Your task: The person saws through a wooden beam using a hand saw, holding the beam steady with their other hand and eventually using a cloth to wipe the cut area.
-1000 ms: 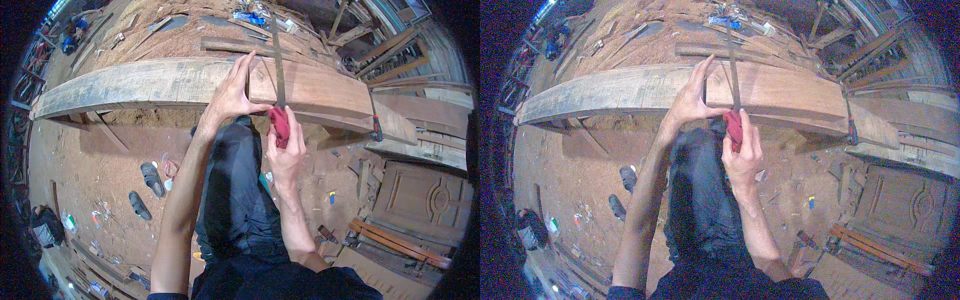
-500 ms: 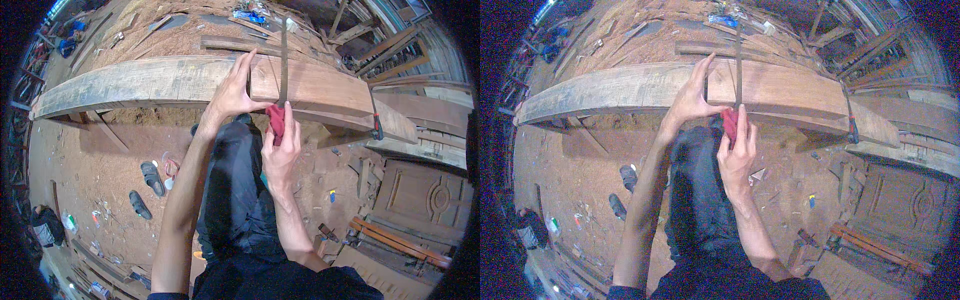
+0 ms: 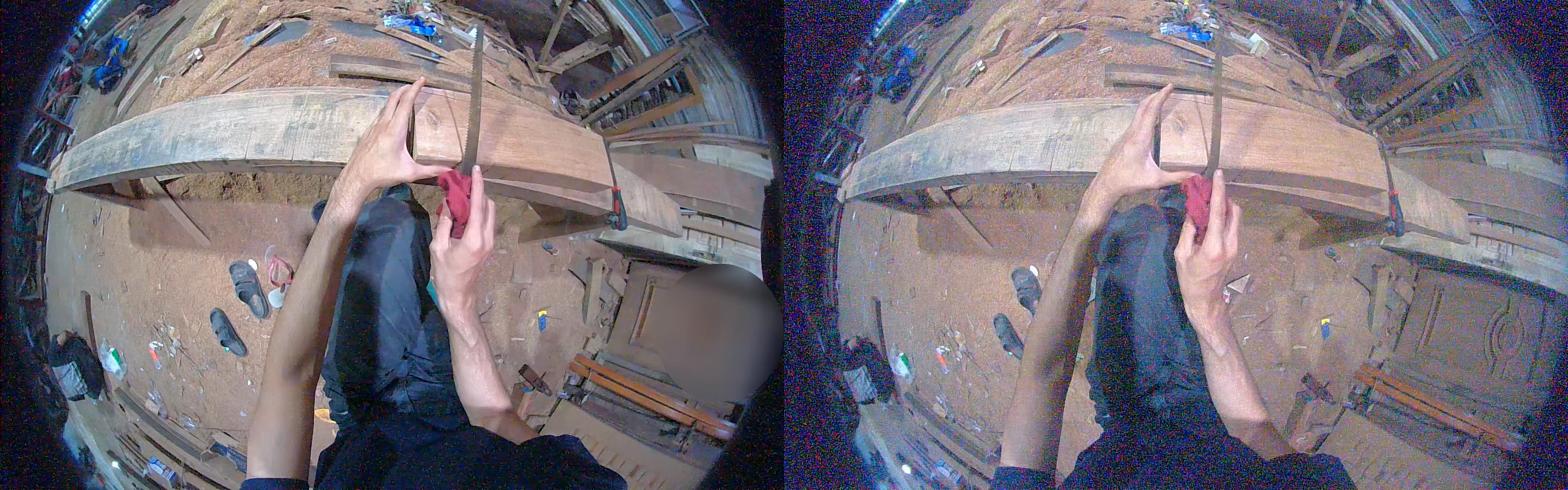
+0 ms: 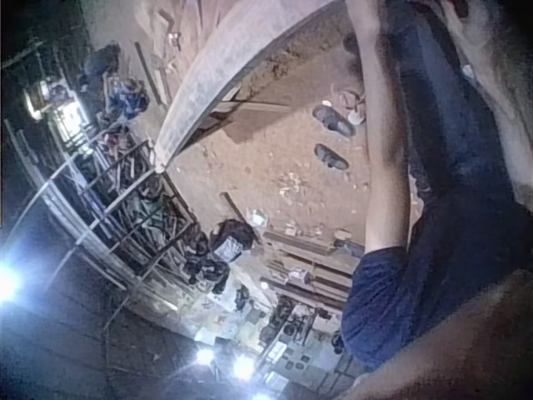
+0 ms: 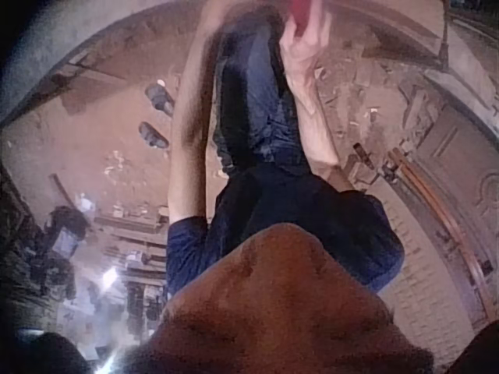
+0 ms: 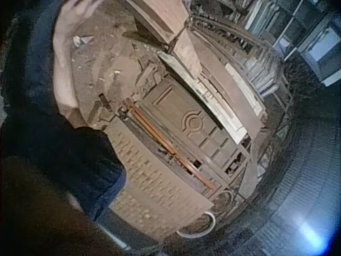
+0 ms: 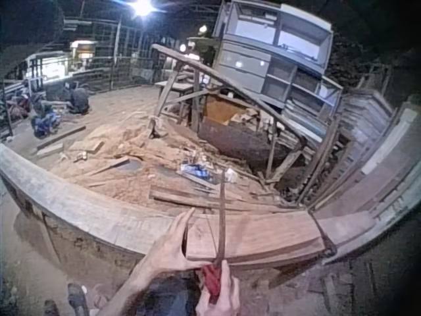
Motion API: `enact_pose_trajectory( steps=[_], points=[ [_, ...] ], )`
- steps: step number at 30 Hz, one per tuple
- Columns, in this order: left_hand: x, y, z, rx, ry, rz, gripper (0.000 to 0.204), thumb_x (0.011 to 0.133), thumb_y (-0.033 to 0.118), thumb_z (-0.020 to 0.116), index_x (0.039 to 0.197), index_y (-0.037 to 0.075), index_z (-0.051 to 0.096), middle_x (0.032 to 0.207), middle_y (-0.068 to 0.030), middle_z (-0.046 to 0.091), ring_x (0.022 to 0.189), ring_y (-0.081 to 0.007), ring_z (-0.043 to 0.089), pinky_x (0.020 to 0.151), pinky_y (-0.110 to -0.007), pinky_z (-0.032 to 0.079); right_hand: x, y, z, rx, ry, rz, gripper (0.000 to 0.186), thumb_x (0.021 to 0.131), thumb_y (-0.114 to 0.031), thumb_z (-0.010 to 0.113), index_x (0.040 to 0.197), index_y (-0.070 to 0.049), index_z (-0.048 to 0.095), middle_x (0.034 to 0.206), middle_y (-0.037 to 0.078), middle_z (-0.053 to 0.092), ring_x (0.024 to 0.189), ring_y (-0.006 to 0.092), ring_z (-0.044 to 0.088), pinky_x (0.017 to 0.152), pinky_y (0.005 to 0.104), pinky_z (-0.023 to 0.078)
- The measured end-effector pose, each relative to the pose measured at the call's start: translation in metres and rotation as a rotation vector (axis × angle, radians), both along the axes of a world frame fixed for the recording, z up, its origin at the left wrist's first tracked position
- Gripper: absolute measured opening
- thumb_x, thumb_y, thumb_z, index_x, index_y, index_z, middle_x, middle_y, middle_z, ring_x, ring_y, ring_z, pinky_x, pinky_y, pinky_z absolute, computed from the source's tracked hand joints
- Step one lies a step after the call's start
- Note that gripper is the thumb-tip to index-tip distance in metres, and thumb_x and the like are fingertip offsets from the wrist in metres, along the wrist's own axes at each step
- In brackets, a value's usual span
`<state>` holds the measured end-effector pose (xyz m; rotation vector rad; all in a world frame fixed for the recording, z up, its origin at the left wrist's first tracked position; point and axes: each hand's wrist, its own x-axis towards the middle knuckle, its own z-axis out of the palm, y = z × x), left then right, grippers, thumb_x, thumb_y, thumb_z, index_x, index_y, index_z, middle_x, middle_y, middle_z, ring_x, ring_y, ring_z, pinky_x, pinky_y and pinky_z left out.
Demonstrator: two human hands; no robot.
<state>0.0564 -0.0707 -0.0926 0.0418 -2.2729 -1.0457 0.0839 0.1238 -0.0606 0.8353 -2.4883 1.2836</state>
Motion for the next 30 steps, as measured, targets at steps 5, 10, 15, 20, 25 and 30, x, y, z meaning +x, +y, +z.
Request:
enact_pose_trajectory(
  steps=[5,10,15,20,25,30],
  points=[
    [-0.001,0.003,0.001,0.065,-0.014,-0.021,0.13,0.056,0.04,0.095,0.157,0.003,0.023,0.156,-0.0236,0.035,0.145,-0.0394,0.037,0.118,-0.046,0.035,-0.003,0.0,-0.002,-0.004,0.028,0.006,0.072,0.082,0.009,0.062,0.15,-0.004,0.043,0.124,0.025,0.056,0.112,0.045,0.059,0.094,0.0486,0.051],
    [-0.001,0.0,-0.002,0.067,-0.009,-0.032,0.128,0.056,0.037,0.095,0.157,0.003,0.023,0.157,-0.0235,0.034,0.145,-0.0392,0.036,0.119,-0.046,0.034,-0.001,-0.001,0.001,-0.001,-0.009,0.014,0.075,0.081,0.01,0.061,0.152,-0.006,0.042,0.125,0.025,0.055,0.113,0.0442,0.059,0.094,0.0478,0.051],
    [-0.001,0.0,-0.001,0.098,-0.021,-0.05,0.128,0.056,0.033,0.094,0.157,0.003,0.022,0.157,-0.0228,0.034,0.147,-0.0386,0.034,0.121,-0.045,0.032,-0.003,-0.002,0.02,0.061,-0.049,0.032,0.076,0.081,0.01,0.062,0.152,-0.005,0.04,0.122,0.027,0.054,0.11,0.0442,0.06,0.092,0.0485,0.052],
    [-0.003,-0.003,-0.007,-0.017,0.021,0.01,0.131,0.052,0.036,0.096,0.157,0.006,0.022,0.151,-0.0244,0.039,0.138,-0.0429,0.044,0.112,-0.047,0.043,-0.006,-0.006,0.038,0.19,-0.046,0.036,0.073,0.083,0.006,0.064,0.151,-0.003,0.04,0.121,0.028,0.054,0.108,0.046,0.061,0.088,0.0495,0.053],
    [-0.001,0.0,-0.004,0.007,-0.002,0.016,0.131,0.052,0.035,0.096,0.157,0.005,0.022,0.152,-0.0247,0.038,0.14,-0.0424,0.042,0.114,-0.047,0.041,-0.007,-0.011,0.051,0.353,-0.024,0.012,0.069,0.084,-0.001,0.068,0.147,-0.001,0.041,0.12,0.029,0.055,0.104,0.0472,0.063,0.084,0.0502,0.055],
    [0.0,0.002,-0.003,0.038,-0.006,0.015,0.13,0.052,0.032,0.095,0.157,0.005,0.023,0.153,-0.0239,0.037,0.14,-0.0419,0.042,0.115,-0.046,0.041,-0.005,-0.014,0.064,0.458,-0.035,-0.006,0.064,0.085,-0.003,0.068,0.145,0.0,0.043,0.12,0.03,0.056,0.1,0.047,0.066,0.082,0.0502,0.057]
  ],
)
